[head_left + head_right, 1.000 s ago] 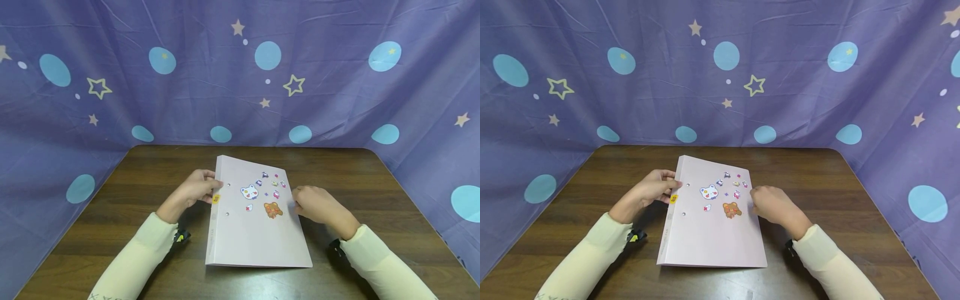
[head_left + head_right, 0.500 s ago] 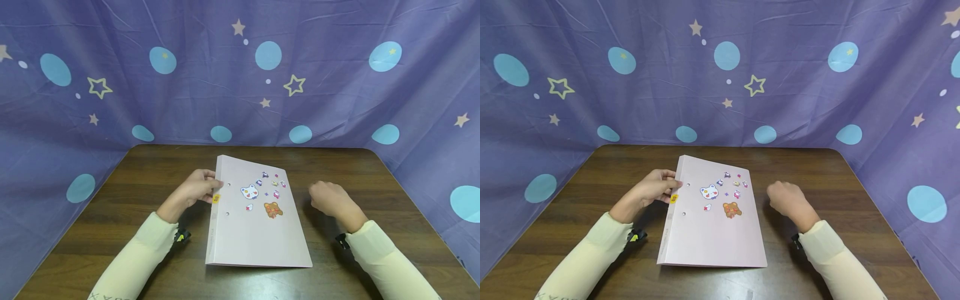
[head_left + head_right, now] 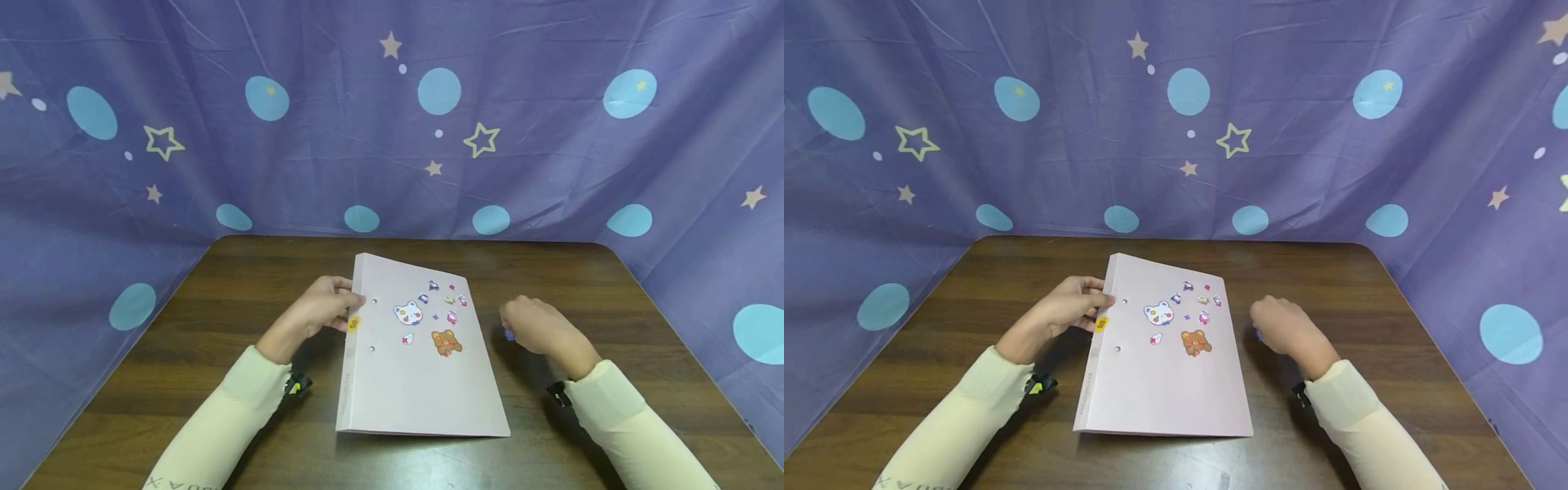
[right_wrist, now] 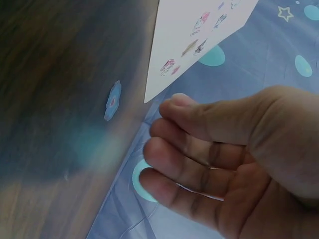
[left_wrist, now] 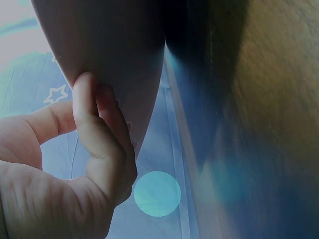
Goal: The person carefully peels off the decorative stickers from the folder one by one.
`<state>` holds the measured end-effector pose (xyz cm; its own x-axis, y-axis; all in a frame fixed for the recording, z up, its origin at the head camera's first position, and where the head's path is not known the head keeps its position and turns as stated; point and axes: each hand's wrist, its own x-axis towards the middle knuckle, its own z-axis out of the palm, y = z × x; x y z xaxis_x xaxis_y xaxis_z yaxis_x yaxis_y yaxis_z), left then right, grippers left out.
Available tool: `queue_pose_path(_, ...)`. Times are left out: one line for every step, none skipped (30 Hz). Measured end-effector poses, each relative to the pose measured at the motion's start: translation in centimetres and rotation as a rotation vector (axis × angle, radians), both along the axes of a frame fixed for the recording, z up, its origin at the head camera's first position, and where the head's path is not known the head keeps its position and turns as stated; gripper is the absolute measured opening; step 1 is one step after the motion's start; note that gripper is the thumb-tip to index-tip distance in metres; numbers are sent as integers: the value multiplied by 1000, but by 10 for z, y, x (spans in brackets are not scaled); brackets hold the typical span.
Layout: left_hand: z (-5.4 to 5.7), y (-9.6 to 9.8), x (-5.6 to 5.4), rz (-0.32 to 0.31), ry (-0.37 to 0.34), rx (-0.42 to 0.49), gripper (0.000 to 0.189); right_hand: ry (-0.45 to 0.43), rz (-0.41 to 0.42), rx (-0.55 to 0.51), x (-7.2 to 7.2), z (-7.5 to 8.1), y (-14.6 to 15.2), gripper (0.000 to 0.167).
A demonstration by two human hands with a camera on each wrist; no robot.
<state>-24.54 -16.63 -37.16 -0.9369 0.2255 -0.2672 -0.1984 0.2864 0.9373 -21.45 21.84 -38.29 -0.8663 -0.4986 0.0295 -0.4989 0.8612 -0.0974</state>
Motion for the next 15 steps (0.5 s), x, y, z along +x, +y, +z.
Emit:
queue_pose_path(0, -1, 1, 2, -4, -1, 47, 9, 9, -5, 0, 0, -2, 35)
queue_pose_path(-1, -1, 1, 5, -5, -2, 47, 23, 19, -11, -1, 0, -4, 32)
queue_pose_path(-1, -2, 2, 6, -7, -1, 48, 37, 30, -17, -1, 0, -7, 29)
queue_pose_path(-1, -3, 2, 5, -7, -1, 48, 50, 38, -23, -2, 1, -10, 26)
queue_pose_path(-1, -3, 3, 5, -4, 1, 48, 67, 49, -26, -2, 1, -13, 24)
queue_pose_path(-1, -4, 3, 5, 0, 3, 48, 82, 57, -31, -3, 2, -16, 22)
queue_pose_path(-1, -4, 2, 3, 4, 5, 48, 93, 67, -37, -3, 3, -19, 21)
queue_pose_path(-1, -3, 2, 1, 7, 7, 48, 97, 70, -41, -3, 5, -22, 21)
queue_pose_path(-1, -3, 2, -3, 8, 8, 48, 95, 73, -43, -3, 6, -25, 22)
queue_pose_path(0, -2, 1, -6, 9, 8, 48, 90, 81, -47, -2, 7, -28, 23)
queue_pose_path(0, -2, 1, -7, 9, 8, 47, 82, 89, -50, -2, 9, -31, 24)
queue_pose_path(0, -1, 0, -8, 8, 7, 47, 72, 101, -54, -1, 10, -34, 25)
queue_pose_path(0, -1, 0, -7, 4, 6, 47, 64, 114, -59, 0, 10, -37, 24)
queue_pose_path(1, -1, 0, -6, 1, 5, 46, 58, 128, -59, 1, 10, -40, 25)
queue_pose_path(0, -1, 0, -7, -1, 5, 46, 57, 145, -62, 1, 10, -43, 25)
